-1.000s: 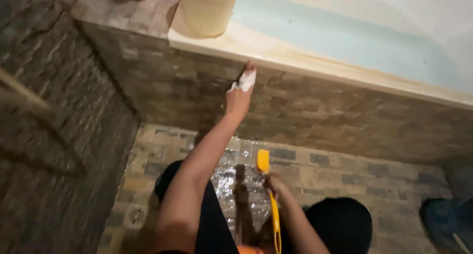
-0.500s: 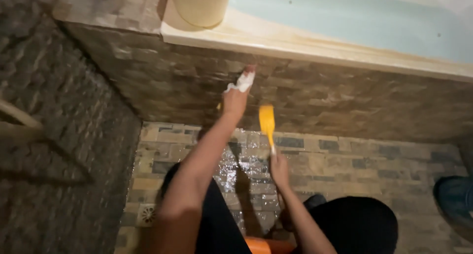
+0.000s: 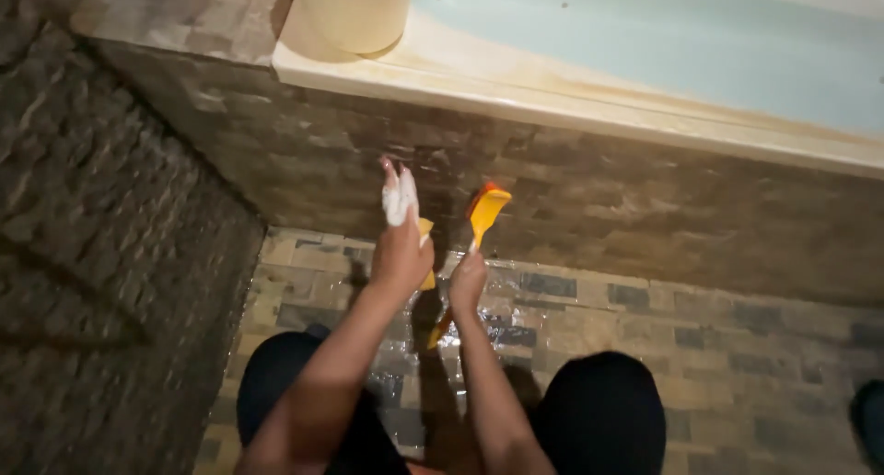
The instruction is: The person scrubs a tiled wall area adjacent to a bathtub using a handheld brush and a sponge. They apply cleaning foam to the surface, scrub the tiles and grout, and rinse the area by pouring water from a small bucket.
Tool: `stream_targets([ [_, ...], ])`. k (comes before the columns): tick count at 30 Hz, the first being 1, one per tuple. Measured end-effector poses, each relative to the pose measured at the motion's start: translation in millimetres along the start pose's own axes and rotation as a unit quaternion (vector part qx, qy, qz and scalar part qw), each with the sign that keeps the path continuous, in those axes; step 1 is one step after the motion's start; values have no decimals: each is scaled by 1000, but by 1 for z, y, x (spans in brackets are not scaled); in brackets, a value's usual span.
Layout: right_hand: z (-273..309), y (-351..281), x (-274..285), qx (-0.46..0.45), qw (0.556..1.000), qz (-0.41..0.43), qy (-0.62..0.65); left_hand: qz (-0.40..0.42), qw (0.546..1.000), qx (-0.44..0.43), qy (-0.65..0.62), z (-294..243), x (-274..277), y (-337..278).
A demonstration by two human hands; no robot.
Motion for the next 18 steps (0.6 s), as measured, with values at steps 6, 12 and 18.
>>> stream_targets([
  [6,91,16,29,25,1000,6,5,5,1000,-12,17,5,-8,19],
  [12,93,27,22,56,998,5,7,15,1000,4,7,3,-12,31],
  [18,104,31,23,71,997,-19,28,14,1000,16,-19,11,-16,43],
])
Point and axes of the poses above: each hand's wrist, its own y-axis towards the middle knuckle, its own x-axis out of the back of the hand, z = x × y, the point moved 5 cm from there along y, towards the middle knuckle, and after that the axes turned 8 degrees about z, right-handed, at the moved point
